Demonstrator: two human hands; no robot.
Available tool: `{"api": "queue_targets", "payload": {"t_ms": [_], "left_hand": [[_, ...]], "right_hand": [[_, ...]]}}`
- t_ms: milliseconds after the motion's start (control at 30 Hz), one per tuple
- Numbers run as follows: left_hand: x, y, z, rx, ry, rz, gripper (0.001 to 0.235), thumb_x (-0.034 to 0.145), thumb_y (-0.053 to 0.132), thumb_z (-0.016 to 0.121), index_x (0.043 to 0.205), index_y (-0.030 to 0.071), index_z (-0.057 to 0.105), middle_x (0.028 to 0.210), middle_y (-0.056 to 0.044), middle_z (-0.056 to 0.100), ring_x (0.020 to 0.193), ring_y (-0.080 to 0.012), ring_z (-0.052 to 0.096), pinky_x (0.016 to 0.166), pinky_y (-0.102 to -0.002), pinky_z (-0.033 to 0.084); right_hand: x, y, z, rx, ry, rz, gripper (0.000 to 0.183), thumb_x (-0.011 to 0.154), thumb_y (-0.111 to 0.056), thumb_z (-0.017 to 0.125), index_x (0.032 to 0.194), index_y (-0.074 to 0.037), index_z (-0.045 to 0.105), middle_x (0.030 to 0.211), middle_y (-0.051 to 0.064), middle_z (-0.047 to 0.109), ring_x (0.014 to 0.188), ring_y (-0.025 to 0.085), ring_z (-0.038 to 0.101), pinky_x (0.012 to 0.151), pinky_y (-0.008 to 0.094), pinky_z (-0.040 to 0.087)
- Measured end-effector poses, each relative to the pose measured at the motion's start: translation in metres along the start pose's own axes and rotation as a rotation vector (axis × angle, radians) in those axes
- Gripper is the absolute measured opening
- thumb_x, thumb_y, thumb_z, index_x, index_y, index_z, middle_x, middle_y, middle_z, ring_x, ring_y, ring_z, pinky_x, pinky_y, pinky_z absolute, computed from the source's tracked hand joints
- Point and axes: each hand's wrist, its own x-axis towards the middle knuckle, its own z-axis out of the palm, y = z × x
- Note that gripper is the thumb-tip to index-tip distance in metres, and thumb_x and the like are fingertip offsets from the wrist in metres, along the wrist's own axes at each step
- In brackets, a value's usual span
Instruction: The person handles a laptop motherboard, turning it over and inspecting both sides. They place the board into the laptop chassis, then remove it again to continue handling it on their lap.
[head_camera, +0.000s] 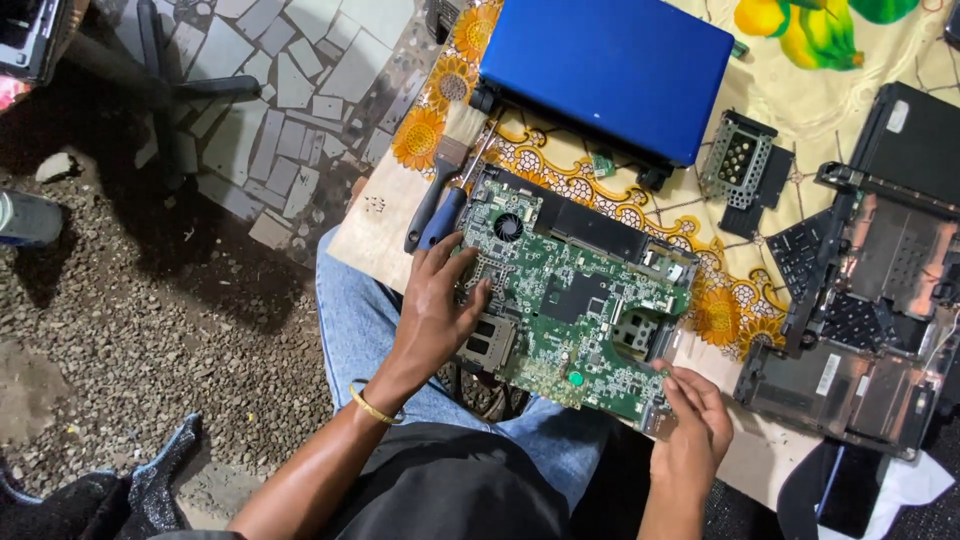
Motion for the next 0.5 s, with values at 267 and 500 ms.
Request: {"api": "queue_targets", "payload": {"t_ms": [267,500], "left_hand": [[0.013,-0.004,-0.001,0.048,-0.012,-0.01,0.047,0.108,0.026,0.071,0.146,-0.001,0.066,0.156,-0.025,0.059,0.135,-0.0404,0.056,0.107,-0.056,0.057],[0.007,0.0,-0.002,0.101,-0.022,0.013,0.052,0.107,0.022,0.073,0.151,-0.001,0.061,0.163,-0.028,0.052,0.14,-0.0441,0.054,0.107,-0.059,0.06]], "right_hand": [[0.01,0.01,0.005,-0.013,-0.061,0.046,0.024,0.092,0.008,0.072,0.115,0.0,0.074,0.116,0.022,0.081,0.117,0.028,0.079,0.119,0.037,0.06],[0.0,0.015,0.014,-0.055,-0.02,0.033,0.018,0.097,0.005,0.072,0.112,-0.002,0.075,0.116,0.017,0.082,0.119,0.026,0.079,0.118,0.036,0.061]]}}
